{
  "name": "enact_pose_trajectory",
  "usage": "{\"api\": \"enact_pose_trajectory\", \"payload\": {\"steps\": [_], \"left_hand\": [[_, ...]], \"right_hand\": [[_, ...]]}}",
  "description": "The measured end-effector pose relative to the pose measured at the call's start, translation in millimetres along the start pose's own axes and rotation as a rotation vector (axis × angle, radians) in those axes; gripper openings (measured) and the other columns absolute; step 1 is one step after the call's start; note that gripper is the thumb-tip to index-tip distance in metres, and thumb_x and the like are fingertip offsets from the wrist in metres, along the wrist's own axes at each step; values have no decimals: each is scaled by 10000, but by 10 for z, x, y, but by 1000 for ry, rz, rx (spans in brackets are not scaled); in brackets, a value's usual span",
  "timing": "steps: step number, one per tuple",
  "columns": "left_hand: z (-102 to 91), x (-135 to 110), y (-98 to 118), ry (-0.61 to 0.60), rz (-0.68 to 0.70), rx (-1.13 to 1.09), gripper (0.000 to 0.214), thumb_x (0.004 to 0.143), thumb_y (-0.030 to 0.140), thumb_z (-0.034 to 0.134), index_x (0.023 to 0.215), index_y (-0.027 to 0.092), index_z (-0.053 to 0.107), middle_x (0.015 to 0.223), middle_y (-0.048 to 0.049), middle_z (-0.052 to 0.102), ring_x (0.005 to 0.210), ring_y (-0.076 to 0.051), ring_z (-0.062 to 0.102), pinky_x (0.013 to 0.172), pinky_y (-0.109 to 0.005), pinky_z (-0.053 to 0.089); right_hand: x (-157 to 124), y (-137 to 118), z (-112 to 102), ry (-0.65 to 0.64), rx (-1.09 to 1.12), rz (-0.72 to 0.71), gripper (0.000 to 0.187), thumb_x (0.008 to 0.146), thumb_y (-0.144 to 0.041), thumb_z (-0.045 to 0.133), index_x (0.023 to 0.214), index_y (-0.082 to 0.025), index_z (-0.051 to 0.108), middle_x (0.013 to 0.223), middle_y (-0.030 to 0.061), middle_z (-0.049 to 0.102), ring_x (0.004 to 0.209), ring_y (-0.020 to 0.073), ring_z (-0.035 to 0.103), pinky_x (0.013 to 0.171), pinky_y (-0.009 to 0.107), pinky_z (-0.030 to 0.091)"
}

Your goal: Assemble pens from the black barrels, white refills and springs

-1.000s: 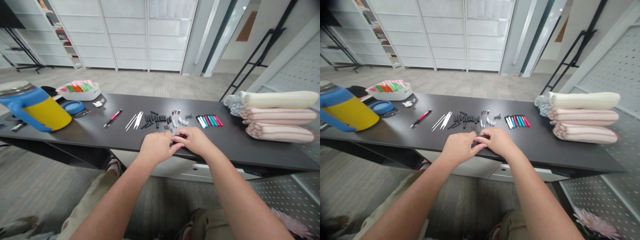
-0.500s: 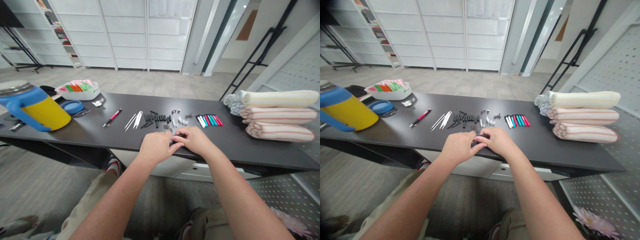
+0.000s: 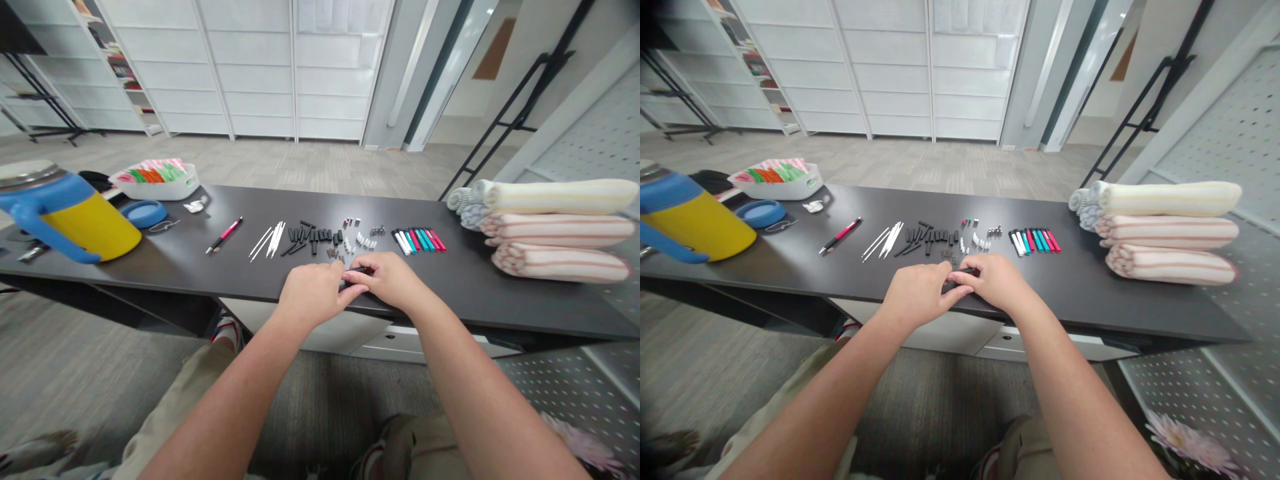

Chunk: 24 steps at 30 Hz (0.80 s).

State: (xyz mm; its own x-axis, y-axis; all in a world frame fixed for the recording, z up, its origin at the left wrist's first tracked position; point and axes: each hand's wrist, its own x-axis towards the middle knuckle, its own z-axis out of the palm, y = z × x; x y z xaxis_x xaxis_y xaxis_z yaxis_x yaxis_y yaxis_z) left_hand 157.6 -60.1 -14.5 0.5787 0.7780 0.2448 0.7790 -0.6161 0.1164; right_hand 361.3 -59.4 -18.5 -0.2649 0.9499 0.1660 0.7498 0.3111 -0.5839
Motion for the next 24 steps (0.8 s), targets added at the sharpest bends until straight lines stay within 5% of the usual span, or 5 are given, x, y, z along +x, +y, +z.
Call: {"api": "enact_pose_trajectory", "payload": {"steps": [24], "left_hand": [[-10,-4,-3,-7,-2,-4,594,998,727,418,1037,190,671,880,-87,750,839,-271,735,672,-333,487]], "right_hand": [[-4,1,4,0,-11,-12,289,940,-467,700,794,-222,747,710,-6,699,671,154,577,625,287,348]]}}
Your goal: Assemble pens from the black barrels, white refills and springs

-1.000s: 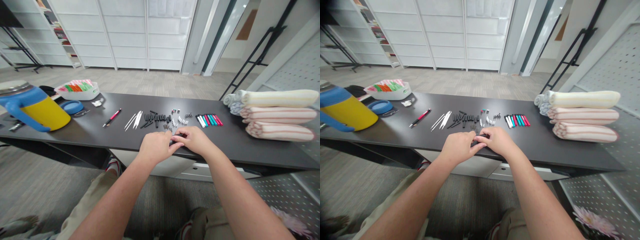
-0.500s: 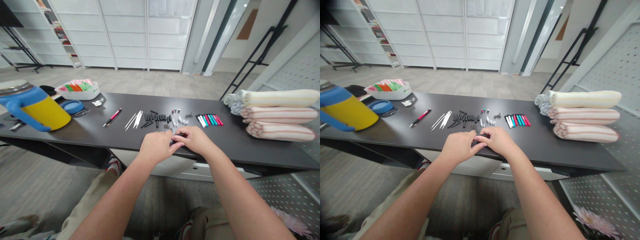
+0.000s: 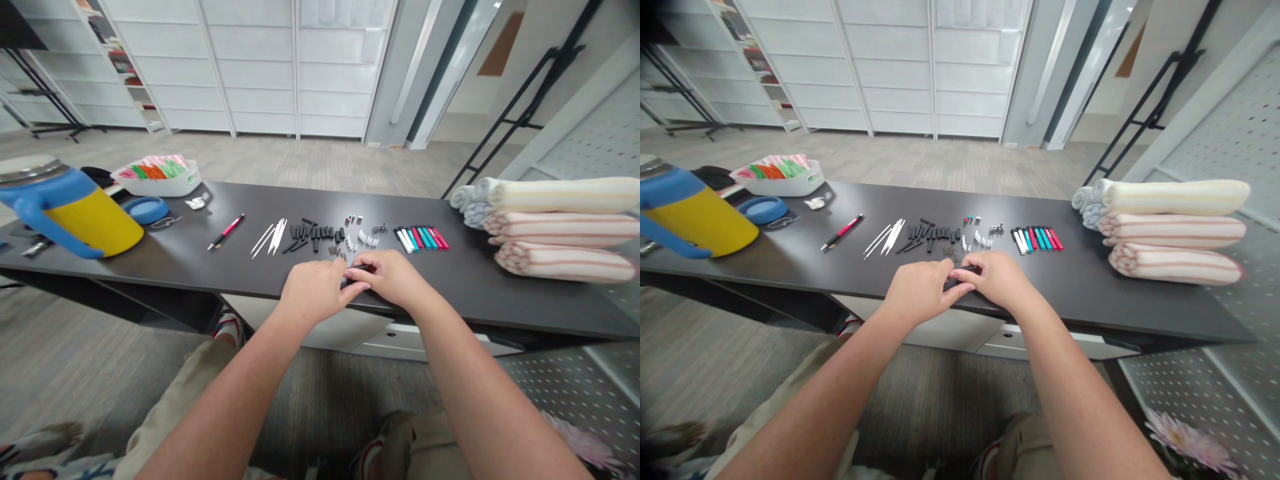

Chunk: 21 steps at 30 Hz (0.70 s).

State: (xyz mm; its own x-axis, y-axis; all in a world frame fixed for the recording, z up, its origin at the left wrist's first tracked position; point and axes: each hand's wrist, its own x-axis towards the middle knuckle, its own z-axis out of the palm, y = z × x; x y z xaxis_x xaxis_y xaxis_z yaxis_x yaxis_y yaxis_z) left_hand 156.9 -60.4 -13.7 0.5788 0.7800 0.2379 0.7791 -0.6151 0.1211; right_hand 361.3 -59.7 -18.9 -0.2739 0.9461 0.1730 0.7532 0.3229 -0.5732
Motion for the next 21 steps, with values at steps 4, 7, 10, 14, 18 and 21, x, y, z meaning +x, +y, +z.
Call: {"api": "enact_pose_trajectory", "payload": {"steps": [4,7,10,14,18,21], "left_hand": [[8,-5,-4,6,3,-2,599,999,731,409,1016,190,666,888,-85,752,840,-275,737,663,-334,482],[10,-5,2,-3,-6,3,613,997,740,401,1031,190,670,879,-91,750,849,-274,737,670,-333,483],[6,-7,5,-2,-3,9,605,999,737,398,1023,195,667,876,-86,751,845,-275,738,663,-336,479],[1,-9,5,-2,-2,4,595,996,735,411,1024,198,664,893,-82,759,849,-275,741,658,-336,475],[5,-2,3,-8,-10,-6,590,994,734,423,1028,197,665,908,-82,760,858,-266,739,670,-325,475],[9,2,-1,-1,-3,-9,585,997,730,419,1023,199,664,906,-80,759,850,-265,738,667,-326,472]], "right_hand": [[-1,-2,1,3,-1,-3,296,944,-468,694,790,-219,739,720,-1,706,674,157,579,628,289,351],[3,-8,0,1,-13,-7,303,944,-469,689,774,-222,731,703,-1,695,665,158,575,624,290,351],[6,-7,-1,3,-23,-2,302,945,-474,686,776,-228,732,699,-2,693,664,159,574,622,293,349],[5,4,0,3,-16,0,313,943,-491,682,784,-228,741,709,0,703,668,162,582,616,294,350],[3,1,-1,3,-6,-4,297,938,-484,690,796,-229,746,720,-5,707,674,159,587,614,292,352],[3,-9,-7,1,-5,-10,286,938,-470,696,794,-228,746,716,-9,705,670,156,589,617,290,353]]}}
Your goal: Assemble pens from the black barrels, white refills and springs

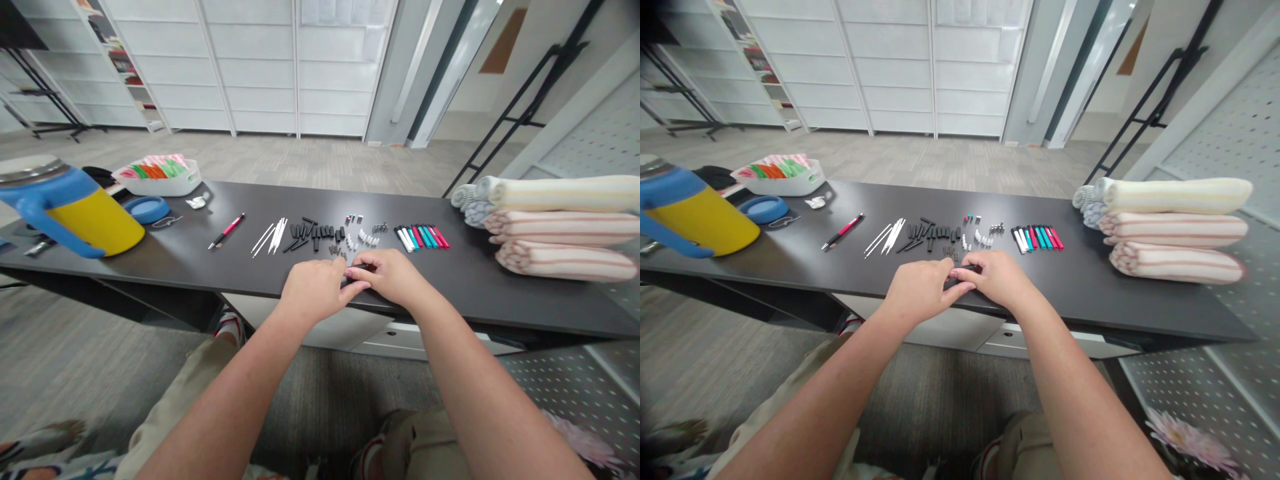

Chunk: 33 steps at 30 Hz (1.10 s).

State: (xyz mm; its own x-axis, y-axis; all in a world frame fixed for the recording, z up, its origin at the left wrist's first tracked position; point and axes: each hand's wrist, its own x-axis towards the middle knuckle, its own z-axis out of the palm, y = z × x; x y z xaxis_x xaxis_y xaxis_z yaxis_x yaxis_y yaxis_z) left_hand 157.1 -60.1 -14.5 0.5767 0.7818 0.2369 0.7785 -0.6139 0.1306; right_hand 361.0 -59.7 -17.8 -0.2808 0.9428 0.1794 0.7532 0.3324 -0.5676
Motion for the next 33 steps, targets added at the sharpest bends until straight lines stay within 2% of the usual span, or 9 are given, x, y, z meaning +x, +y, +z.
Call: {"api": "enact_pose_trajectory", "payload": {"steps": [12,23,33], "left_hand": [[-4,-3,0,-6,-4,6,608,991,740,416,1027,192,675,882,-89,755,837,-273,735,662,-330,468],[1,19,7,4,-7,16,627,982,759,405,992,202,693,836,-89,746,815,-285,738,639,-336,474],[13,64,49,-40,-95,5,768,960,827,292,961,200,736,823,-119,751,801,-294,743,662,-338,490]], "right_hand": [[2,-6,-10,-12,38,-44,290,954,-460,679,798,-227,754,735,-2,721,693,158,610,637,285,380],[-3,1,-17,-32,78,-46,220,958,-399,686,856,-228,777,807,8,762,749,172,658,684,286,421],[-7,35,-40,-2,106,-110,168,966,-339,678,903,-229,788,868,21,785,795,178,693,735,291,473]]}}
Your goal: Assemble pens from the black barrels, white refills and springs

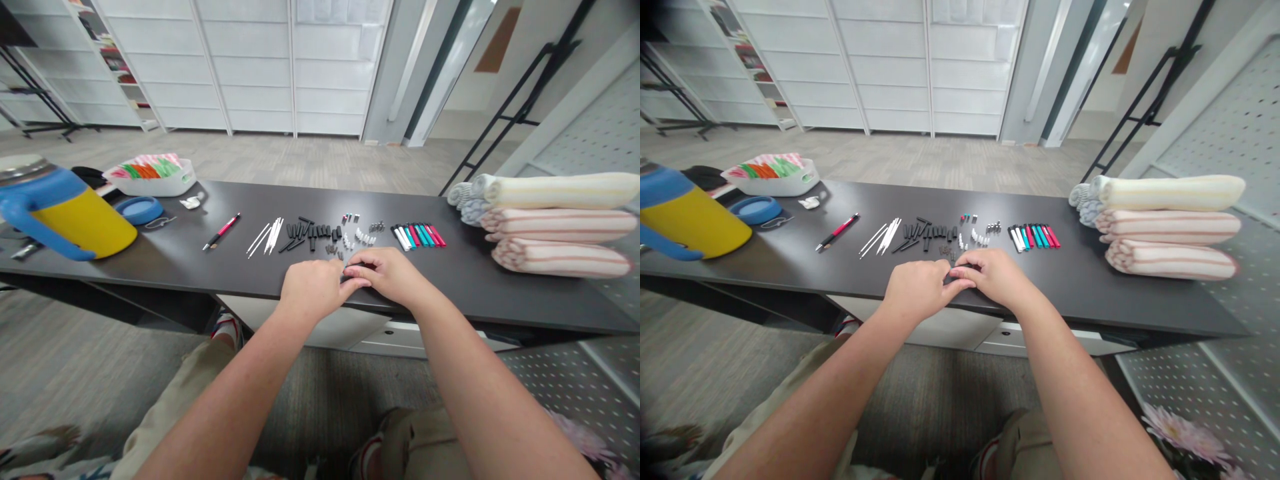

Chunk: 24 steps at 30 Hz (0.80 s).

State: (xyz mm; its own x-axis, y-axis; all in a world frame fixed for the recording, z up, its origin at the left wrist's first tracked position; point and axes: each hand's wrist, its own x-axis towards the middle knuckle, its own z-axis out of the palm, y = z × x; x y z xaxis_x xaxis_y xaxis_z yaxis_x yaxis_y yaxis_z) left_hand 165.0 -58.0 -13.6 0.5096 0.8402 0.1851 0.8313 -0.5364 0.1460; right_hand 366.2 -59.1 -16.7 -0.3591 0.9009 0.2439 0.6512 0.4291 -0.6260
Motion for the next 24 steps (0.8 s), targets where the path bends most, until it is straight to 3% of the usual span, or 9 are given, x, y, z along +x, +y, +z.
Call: {"api": "enact_pose_trajectory", "payload": {"steps": [8,24], "left_hand": [[4,19,32,10,-56,18,878,922,882,214,946,201,768,794,-141,753,772,-327,750,631,-357,493],[-31,18,88,-8,-187,39,944,863,939,231,922,184,795,761,-167,740,763,-327,748,649,-347,495]], "right_hand": [[-3,6,5,49,11,-35,130,956,-289,692,906,-226,794,864,24,786,794,181,696,738,296,481],[-16,79,28,128,75,26,82,913,-280,742,902,-243,815,842,14,776,729,172,659,671,298,454]]}}
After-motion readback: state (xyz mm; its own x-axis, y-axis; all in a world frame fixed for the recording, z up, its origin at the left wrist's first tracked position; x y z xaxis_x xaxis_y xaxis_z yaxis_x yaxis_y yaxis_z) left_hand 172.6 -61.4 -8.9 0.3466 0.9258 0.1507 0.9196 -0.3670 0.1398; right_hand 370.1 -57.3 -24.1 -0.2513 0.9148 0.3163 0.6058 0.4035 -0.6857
